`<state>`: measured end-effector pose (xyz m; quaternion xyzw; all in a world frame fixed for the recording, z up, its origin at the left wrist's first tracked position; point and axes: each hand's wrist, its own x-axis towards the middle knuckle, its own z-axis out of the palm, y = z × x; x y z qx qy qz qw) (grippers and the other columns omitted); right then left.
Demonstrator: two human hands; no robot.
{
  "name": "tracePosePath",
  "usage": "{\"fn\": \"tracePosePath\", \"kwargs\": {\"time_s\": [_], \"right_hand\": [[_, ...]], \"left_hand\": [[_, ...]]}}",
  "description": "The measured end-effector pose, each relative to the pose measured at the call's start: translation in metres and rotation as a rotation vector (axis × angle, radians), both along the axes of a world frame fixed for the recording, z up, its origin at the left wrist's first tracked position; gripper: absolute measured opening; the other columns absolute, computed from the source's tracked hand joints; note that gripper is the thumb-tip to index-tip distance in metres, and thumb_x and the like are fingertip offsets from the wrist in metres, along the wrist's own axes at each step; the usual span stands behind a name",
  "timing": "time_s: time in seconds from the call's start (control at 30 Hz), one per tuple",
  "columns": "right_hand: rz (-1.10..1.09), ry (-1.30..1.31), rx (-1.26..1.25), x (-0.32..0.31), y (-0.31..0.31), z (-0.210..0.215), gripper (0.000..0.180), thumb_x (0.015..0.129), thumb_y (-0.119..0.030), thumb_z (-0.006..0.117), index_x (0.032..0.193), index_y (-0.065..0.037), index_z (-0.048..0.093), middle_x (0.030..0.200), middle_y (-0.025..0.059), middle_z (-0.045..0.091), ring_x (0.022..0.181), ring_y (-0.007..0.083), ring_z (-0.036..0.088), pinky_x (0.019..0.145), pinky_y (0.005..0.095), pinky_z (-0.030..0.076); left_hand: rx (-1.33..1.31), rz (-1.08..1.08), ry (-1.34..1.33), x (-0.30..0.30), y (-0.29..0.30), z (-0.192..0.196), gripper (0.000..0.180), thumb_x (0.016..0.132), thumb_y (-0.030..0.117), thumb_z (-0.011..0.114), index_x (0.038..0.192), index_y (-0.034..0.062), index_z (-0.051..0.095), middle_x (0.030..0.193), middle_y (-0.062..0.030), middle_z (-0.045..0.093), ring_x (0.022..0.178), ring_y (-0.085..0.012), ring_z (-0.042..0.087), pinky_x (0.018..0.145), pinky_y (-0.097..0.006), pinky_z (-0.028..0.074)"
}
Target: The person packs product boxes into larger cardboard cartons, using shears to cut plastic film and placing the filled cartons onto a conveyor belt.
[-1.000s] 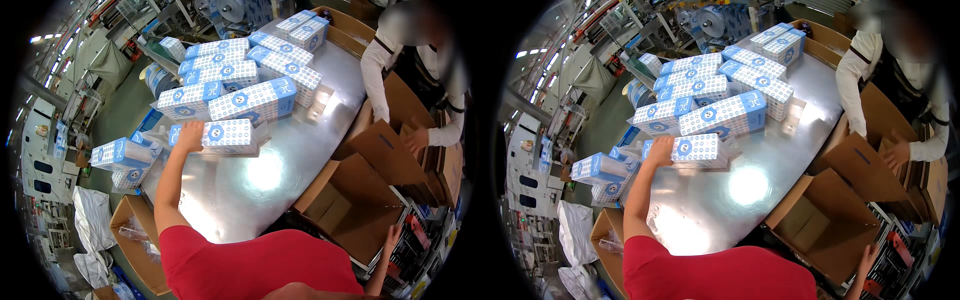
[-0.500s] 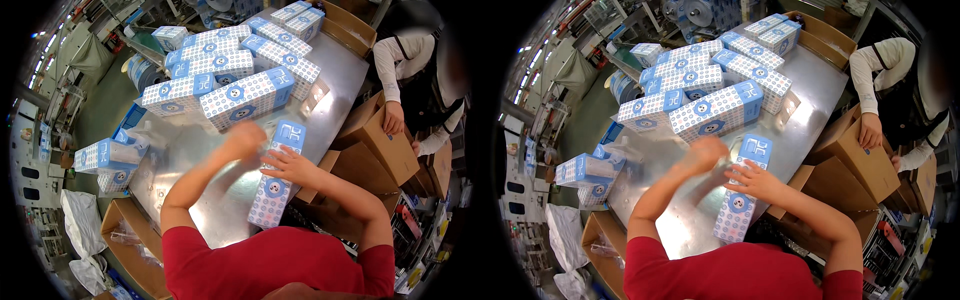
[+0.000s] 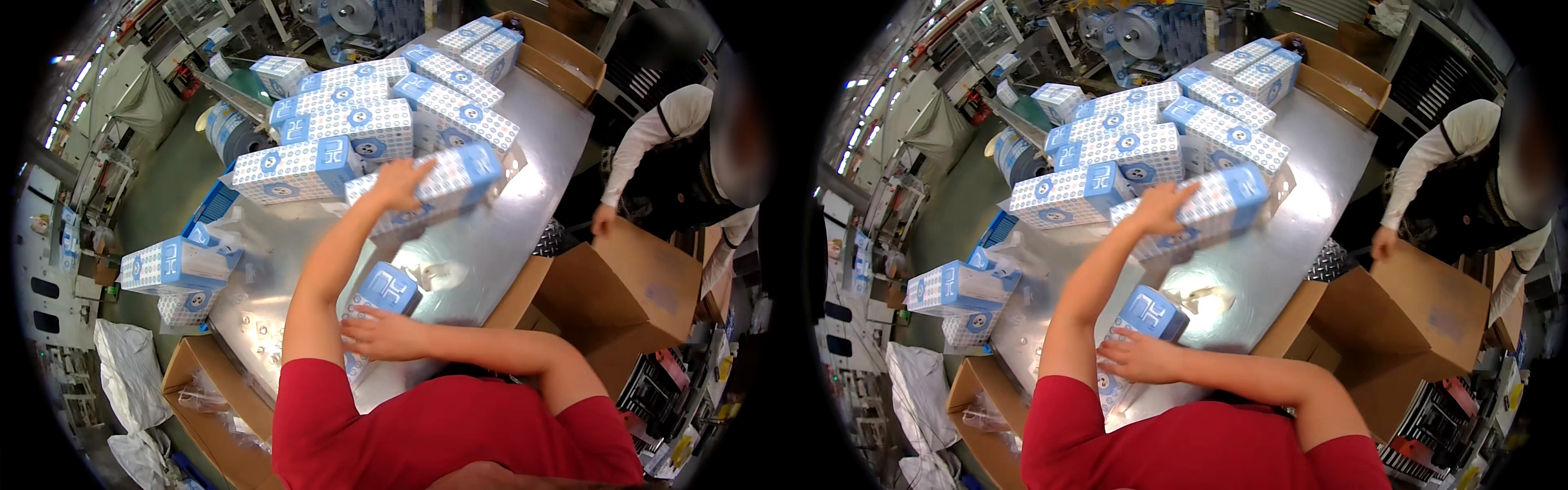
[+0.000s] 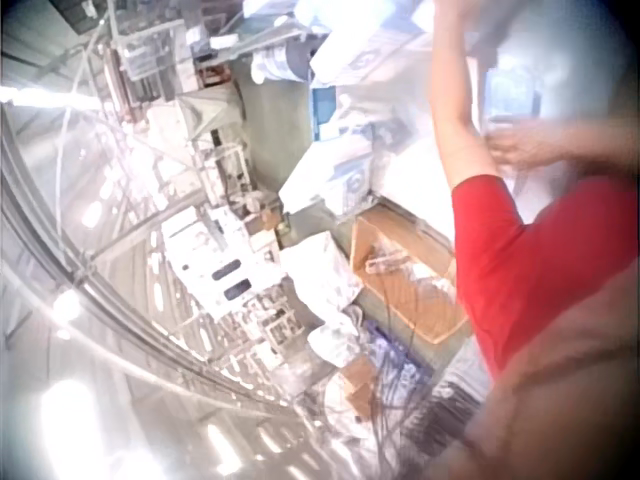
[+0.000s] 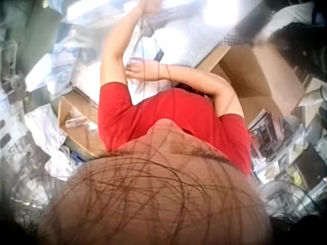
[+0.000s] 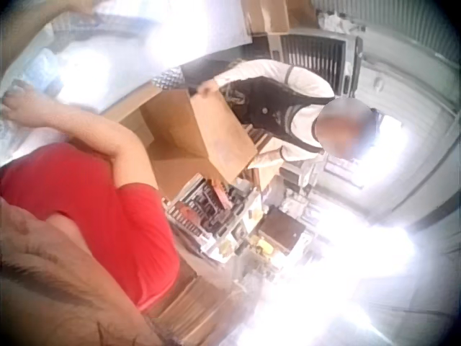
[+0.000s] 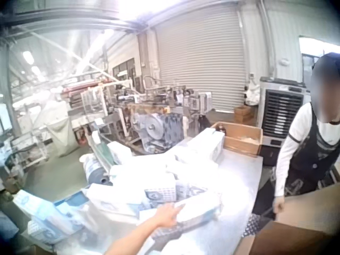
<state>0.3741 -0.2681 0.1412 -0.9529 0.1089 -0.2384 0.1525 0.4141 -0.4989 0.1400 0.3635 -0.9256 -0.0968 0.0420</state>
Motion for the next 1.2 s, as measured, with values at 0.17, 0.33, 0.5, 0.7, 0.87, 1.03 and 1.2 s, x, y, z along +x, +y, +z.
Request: {"fn": "tracePosePath", "kwargs": {"time_s": [0.17, 0.33, 0.5, 0.7, 0.87, 1.03, 1.2], "right_hand": [[-0.886, 0.309, 0.135, -0.115, -0.066, 0.026, 0.085, 0.058, -0.029, 0.077, 0.131, -0.01, 0.037, 0.132, 0.0262, 0.032, 0.126, 0.0393, 0.028, 0.102, 0.0533, 0.023], [-0.87, 0.774, 0.161, -0.139, -0.072, -0.025, 0.084, 0.064, -0.018, 0.069, 0.137, -0.015, 0.026, 0.135, 0.0256, 0.028, 0.125, 0.04, 0.03, 0.097, 0.0563, 0.028], [-0.883, 0.528, -0.068, -0.151, -0.073, -0.053, 0.04, 0.073, -0.011, 0.054, 0.113, -0.006, 0.051, 0.115, 0.0198, 0.047, 0.109, 0.035, 0.044, 0.088, 0.0483, 0.037], [-0.5, 0.682, -0.357, -0.144, -0.072, -0.048, 0.012, 0.07, -0.015, 0.053, 0.076, -0.007, 0.06, 0.077, 0.0052, 0.054, 0.075, 0.0206, 0.05, 0.07, 0.0335, 0.04], [-0.423, 0.604, -0.358, -0.158, -0.096, -0.053, 0.01, 0.068, -0.016, 0.053, 0.072, -0.007, 0.056, 0.075, 0.0051, 0.055, 0.075, 0.0176, 0.052, 0.069, 0.0285, 0.041], [-0.465, 0.495, -0.171, -0.183, -0.095, -0.004, 0.009, 0.069, -0.012, 0.053, 0.074, -0.006, 0.056, 0.075, 0.0059, 0.055, 0.075, 0.022, 0.054, 0.069, 0.0329, 0.043], [-0.702, 0.311, 0.076, -0.226, -0.098, -0.001, 0.011, 0.072, -0.01, 0.055, 0.081, -0.004, 0.053, 0.08, 0.0093, 0.054, 0.078, 0.0303, 0.053, 0.07, 0.0385, 0.043]], "left_hand": [[0.121, -0.127, 0.34, 0.065, -0.018, 0.024, 0.073, 0.065, 0.022, 0.068, 0.132, 0.0133, 0.038, 0.13, -0.0202, 0.041, 0.124, -0.0346, 0.034, 0.102, -0.046, 0.027], [0.005, 0.55, -0.495, 0.183, -0.073, 0.014, 0.11, 0.051, 0.015, 0.078, 0.14, 0.0204, 0.015, 0.145, -0.0116, 0.017, 0.134, -0.0259, 0.017, 0.104, -0.053, 0.018], [-0.178, 0.389, -0.342, 0.172, -0.056, 0.004, 0.108, 0.048, 0.017, 0.078, 0.138, 0.0188, 0.019, 0.127, -0.0147, 0.039, 0.123, -0.0293, 0.034, 0.101, -0.054, 0.023], [-0.184, 0.222, -0.238, 0.156, -0.017, 0.025, 0.098, 0.053, 0.02, 0.072, 0.138, 0.0241, 0.023, 0.094, -0.013, 0.051, 0.093, -0.0316, 0.052, 0.084, -0.047, 0.04], [-0.082, 0.381, -0.08, 0.135, 0.035, 0.074, 0.092, 0.059, 0.03, 0.067, 0.139, 0.0313, 0.021, 0.091, -0.0201, 0.051, 0.081, -0.0376, 0.056, 0.069, -0.046, 0.046], [0.2, 0.329, -0.348, 0.152, 0.109, 0.062, 0.087, 0.064, 0.042, 0.066, 0.138, 0.0215, 0.025, 0.105, -0.0228, 0.051, 0.094, -0.0386, 0.054, 0.078, -0.044, 0.045], [0.072, 0.341, -0.219, 0.141, 0.047, 0.047, 0.084, 0.071, 0.053, 0.061, 0.135, 0.0091, 0.03, 0.13, -0.0227, 0.038, 0.117, -0.0368, 0.041, 0.094, -0.043, 0.036]]}}
